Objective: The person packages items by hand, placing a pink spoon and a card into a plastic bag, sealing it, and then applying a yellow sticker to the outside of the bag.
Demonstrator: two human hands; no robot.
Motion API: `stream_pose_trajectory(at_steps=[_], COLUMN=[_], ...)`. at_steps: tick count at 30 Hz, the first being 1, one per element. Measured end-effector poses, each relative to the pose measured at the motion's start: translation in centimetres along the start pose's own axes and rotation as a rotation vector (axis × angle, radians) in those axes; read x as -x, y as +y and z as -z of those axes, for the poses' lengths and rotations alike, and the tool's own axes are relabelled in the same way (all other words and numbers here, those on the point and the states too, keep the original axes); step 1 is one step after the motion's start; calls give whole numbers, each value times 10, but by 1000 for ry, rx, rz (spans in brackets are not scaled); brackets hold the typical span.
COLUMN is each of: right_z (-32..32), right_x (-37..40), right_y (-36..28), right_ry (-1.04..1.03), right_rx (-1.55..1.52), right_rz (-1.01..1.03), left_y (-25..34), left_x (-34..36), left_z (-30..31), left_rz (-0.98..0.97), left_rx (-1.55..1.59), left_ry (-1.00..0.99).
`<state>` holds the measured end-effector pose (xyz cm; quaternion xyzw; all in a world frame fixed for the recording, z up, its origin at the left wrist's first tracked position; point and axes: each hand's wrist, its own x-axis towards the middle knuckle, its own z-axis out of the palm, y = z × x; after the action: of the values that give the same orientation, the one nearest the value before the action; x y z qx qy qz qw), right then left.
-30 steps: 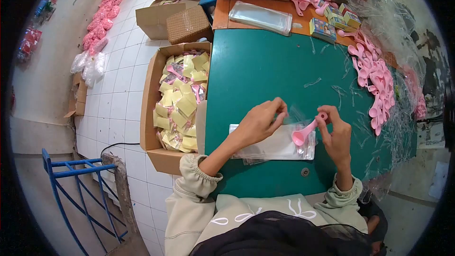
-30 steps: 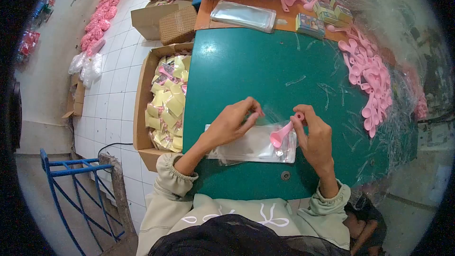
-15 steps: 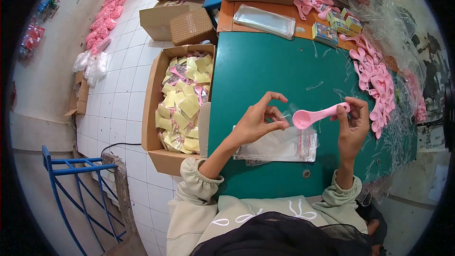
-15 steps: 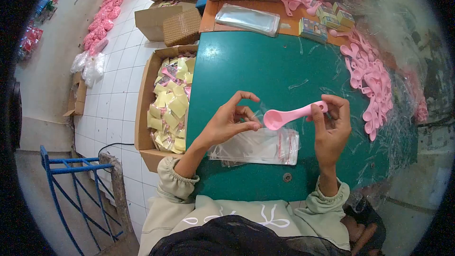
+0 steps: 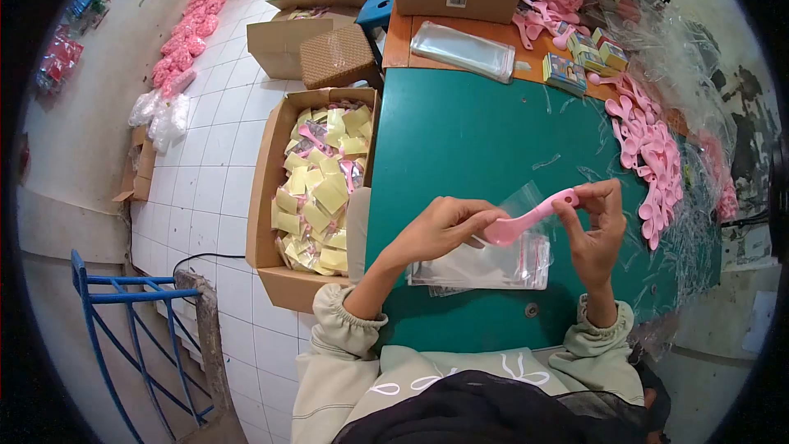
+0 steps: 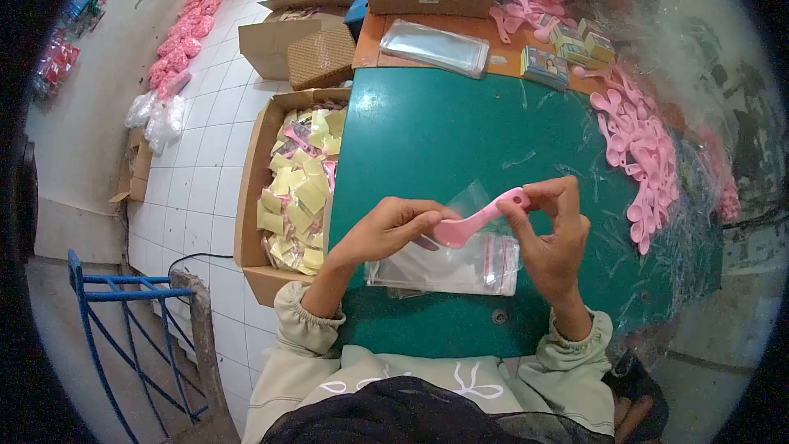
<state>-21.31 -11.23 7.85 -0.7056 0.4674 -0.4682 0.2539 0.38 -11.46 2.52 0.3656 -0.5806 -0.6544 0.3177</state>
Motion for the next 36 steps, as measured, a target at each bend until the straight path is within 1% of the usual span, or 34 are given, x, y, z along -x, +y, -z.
stream_pose_trajectory(at_steps=[1, 2, 5, 7, 8, 10, 11, 12, 13, 14, 16, 17, 18, 20, 21, 23, 25, 26, 27, 29, 31, 33, 36], right_z=[0, -1, -7, -11, -10, -4, 5, 10, 16, 29, 46, 47, 43, 39, 38, 39, 41, 41, 39, 26, 25, 27, 28], right_x=[-2, -5, -20, -37, -49, -99, -134, -167, -195, -225, -247, -246, -241, -233, -231, -229, -223, -216, -201, -155, -106, -72, -52], right_y=[-2, -3, -10, -15, -10, 25, 48, 97, 135, 206, 276, 295, 297, 302, 301, 287, 249, 218, 176, 77, 14, -29, -44], right_ry=[-22, -120, -401, -575, -660, -621, -497, -322, -129, -111, -123, -162, -176, -157, -132, -56, 45, 43, -15, -220, -272, -376, -425], right_rx=[10, -4, -28, -25, -96, -253, -67, 40, 398, 570, 974, 1060, 1060, 1020, 993, 900, 689, 490, 258, -221, -339, -316, -9], right_rz=[12, 74, 273, 431, 417, 339, 298, 42, 86, 12, -102, -157, -181, -204, -209, -220, -190, -150, -115, -96, -129, -150, 99], left_y=[3, 6, 14, 10, 9, 15, 17, 18, 18, 19, 16, 15, 15, 15, 15, 17, 22, 23, 24, 27, 27, 27, 28], left_x=[1, 2, 9, 9, 9, 11, 13, 15, 17, 18, 22, 24, 27, 27, 27, 27, 28, 28, 29, 29, 28, 26, 31], left_z=[1, 2, 3, -2, -2, 1, 3, 4, 5, 6, 7, 8, 8, 11, 10, 8, 8, 8, 7, 8, 8, 5, 1], left_rz=[-39, -77, -75, -224, -300, -344, -363, -376, -390, -406, -411, -413, -386, -415, -425, -362, -323, -313, -303, -255, -226, -221, -239], left_rx=[-83, -166, -74, 144, 252, 225, 212, 188, 164, 140, 101, 82, 144, 139, 142, 160, 152, 140, 129, 165, 176, 157, 98], left_ry=[2, 5, 151, 260, 312, 349, 367, 363, 357, 351, 354, 360, 362, 362, 358, 358, 352, 350, 351, 299, 267, 253, 263])
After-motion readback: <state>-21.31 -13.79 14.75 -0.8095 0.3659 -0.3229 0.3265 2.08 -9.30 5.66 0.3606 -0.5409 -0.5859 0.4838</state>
